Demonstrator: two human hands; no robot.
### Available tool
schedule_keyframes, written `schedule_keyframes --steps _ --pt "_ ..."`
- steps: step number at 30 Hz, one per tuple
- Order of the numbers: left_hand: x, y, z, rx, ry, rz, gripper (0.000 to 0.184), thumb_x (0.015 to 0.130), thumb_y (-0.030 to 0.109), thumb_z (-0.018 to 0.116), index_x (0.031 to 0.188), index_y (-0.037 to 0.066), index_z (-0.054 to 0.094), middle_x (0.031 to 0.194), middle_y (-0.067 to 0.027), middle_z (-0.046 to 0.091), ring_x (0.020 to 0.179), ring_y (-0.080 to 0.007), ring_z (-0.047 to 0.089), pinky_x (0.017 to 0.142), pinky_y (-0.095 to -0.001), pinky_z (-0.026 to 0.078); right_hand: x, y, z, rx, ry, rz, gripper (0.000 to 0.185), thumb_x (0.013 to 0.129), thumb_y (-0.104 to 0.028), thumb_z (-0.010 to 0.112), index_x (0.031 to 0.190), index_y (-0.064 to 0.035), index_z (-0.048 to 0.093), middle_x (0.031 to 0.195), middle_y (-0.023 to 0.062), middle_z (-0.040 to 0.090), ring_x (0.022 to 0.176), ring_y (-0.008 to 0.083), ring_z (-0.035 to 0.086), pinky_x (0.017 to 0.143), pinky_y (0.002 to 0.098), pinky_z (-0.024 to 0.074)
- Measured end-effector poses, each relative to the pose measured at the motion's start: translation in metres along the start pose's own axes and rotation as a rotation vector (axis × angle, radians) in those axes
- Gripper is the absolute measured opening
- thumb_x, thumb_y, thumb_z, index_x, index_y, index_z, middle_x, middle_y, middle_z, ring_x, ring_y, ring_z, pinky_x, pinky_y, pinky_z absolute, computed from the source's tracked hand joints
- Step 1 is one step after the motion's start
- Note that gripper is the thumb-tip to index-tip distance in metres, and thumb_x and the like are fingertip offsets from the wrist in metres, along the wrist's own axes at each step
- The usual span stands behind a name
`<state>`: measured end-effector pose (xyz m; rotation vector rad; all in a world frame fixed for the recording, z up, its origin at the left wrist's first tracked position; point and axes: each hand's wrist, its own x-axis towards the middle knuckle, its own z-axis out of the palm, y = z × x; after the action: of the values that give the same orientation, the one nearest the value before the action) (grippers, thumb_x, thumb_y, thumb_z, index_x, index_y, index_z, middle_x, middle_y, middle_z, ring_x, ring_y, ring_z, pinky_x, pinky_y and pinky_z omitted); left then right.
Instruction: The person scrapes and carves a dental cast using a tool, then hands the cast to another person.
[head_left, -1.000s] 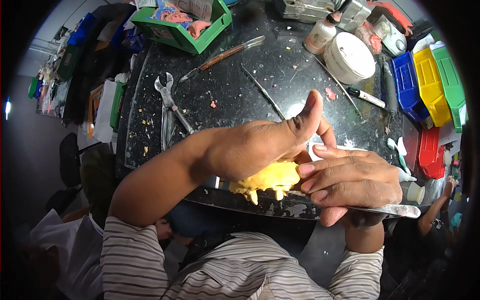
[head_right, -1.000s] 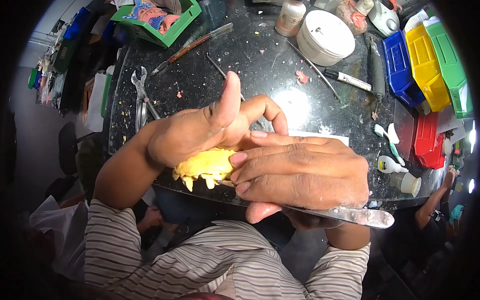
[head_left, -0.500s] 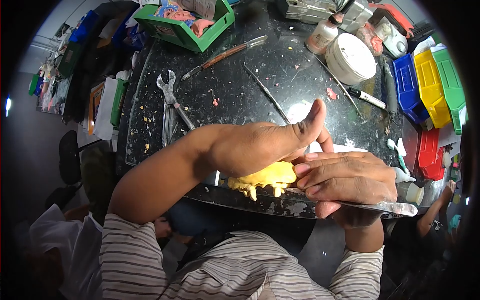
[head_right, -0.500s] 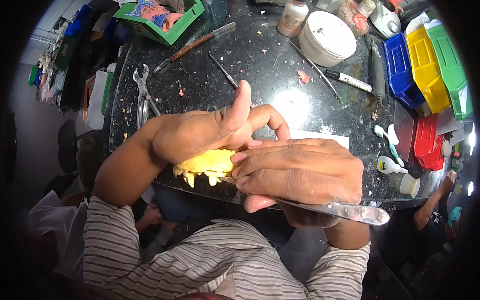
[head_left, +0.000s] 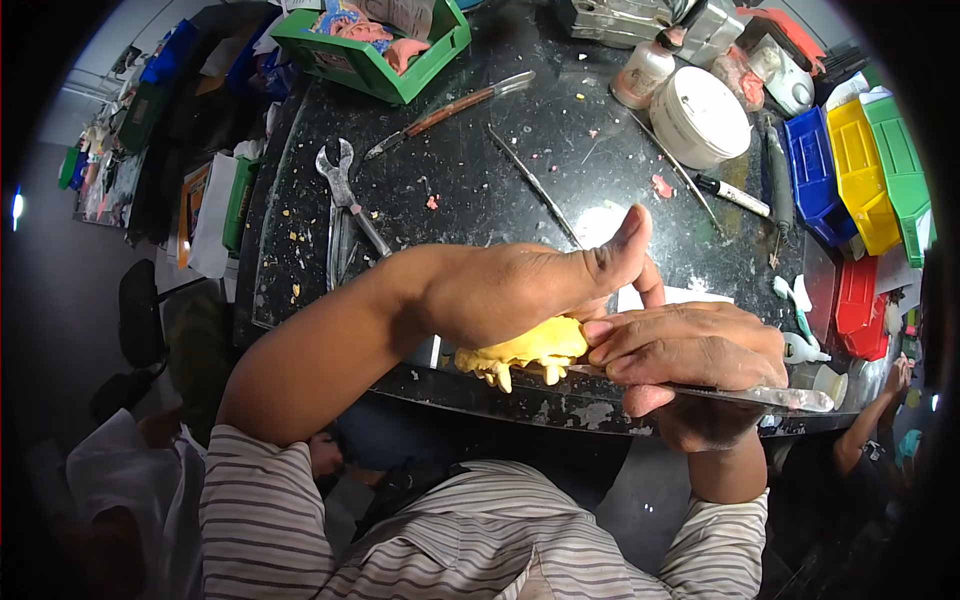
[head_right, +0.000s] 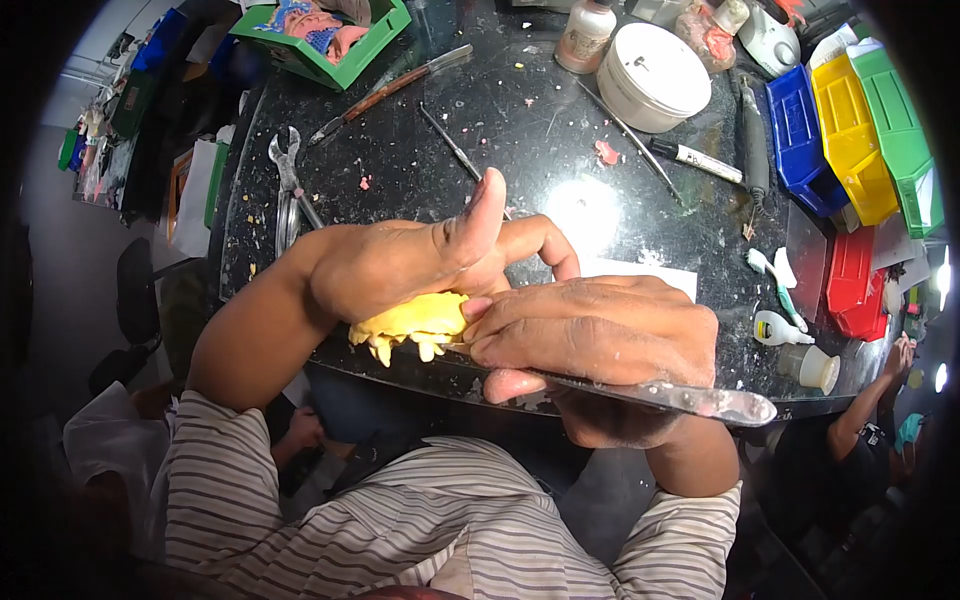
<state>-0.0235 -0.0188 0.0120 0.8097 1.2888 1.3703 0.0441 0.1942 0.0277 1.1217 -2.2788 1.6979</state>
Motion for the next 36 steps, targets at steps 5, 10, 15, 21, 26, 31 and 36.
schedule_keyframes --steps 5,10,15,21,26,31,36 --pt "0.007 -0.014 0.004 -0.09 0.005 0.011 0.103 0.095 0.077 -0.01 0.139 -0.002 0.04 0.084 -0.0105 0.064 0.075 -0.0142 0.054 0.073 -0.0239 0.041 0.0 0.002 0.0 -0.001 0.003 -0.015 0.022 0.082 -0.016 0.084 0.097 -0.0036 0.074 0.089 0.012 0.078 0.086 0.0282 0.079 0.072 0.0352 0.0628" --pt "0.002 -0.003 -0.002 -0.029 -0.015 -0.009 0.106 0.093 0.08 -0.007 0.139 -0.002 0.041 0.086 -0.0104 0.066 0.076 -0.0138 0.056 0.071 -0.0236 0.041 -0.001 0.0 0.0 -0.014 0.006 -0.013 0.023 0.082 -0.015 0.084 0.098 -0.0033 0.074 0.09 0.0117 0.078 0.086 0.0277 0.079 0.072 0.0346 0.0629" --pt "0.005 -0.008 0.001 -0.175 -0.021 -0.041 0.108 0.091 0.083 -0.005 0.136 -0.002 0.043 0.087 -0.0095 0.064 0.074 -0.0135 0.055 0.07 -0.0233 0.041 0.003 -0.005 0.0 0.038 0.01 0.013 0.023 0.081 -0.017 0.085 0.096 -0.0033 0.075 0.09 0.01 0.078 0.088 0.0269 0.079 0.073 0.0339 0.0632" --pt "0.006 -0.007 0.004 -0.446 -0.088 -0.116 0.11 0.09 0.085 -0.004 0.135 -0.002 0.044 0.099 -0.0121 0.064 0.088 -0.0128 0.057 0.084 -0.0249 0.044 0.004 -0.006 0.001 0.021 -0.011 -0.022 0.017 0.082 -0.019 0.084 0.087 -0.0047 0.077 0.088 0.0078 0.078 0.088 0.0259 0.078 0.075 0.0331 0.0637" --pt "0.003 -0.006 0.0 -0.327 -0.112 -0.183 0.112 0.088 0.086 -0.008 0.132 -0.001 0.046 0.101 -0.0113 0.063 0.093 -0.0136 0.057 0.092 -0.0259 0.042 0.004 -0.007 0.002 -0.013 -0.041 -0.029 0.019 0.08 -0.018 0.085 0.088 -0.0041 0.076 0.088 0.0076 0.078 0.087 0.0248 0.078 0.075 0.0321 0.0633" --pt "0.002 -0.01 -0.005 -0.237 -0.192 -0.168 0.113 0.087 0.087 -0.009 0.131 -0.001 0.046 0.1 -0.0099 0.062 0.092 -0.0141 0.056 0.091 -0.0255 0.042 0.004 -0.003 0.001 0.023 -0.045 -0.016 0.021 0.079 -0.015 0.085 0.093 -0.0027 0.076 0.089 0.0083 0.078 0.086 0.0249 0.078 0.075 0.0324 0.0631" --pt "0.007 -0.018 -0.002 -0.285 -0.177 -0.1 0.114 0.085 0.09 -0.007 0.131 0.0 0.045 0.101 -0.0088 0.061 0.09 -0.0145 0.055 0.09 -0.0256 0.042 0.004 -0.003 0.001 0.029 -0.038 -0.008 0.021 0.079 -0.013 0.085 0.094 -0.0017 0.075 0.09 0.0089 0.078 0.085 0.0253 0.078 0.074 0.0331 0.063"
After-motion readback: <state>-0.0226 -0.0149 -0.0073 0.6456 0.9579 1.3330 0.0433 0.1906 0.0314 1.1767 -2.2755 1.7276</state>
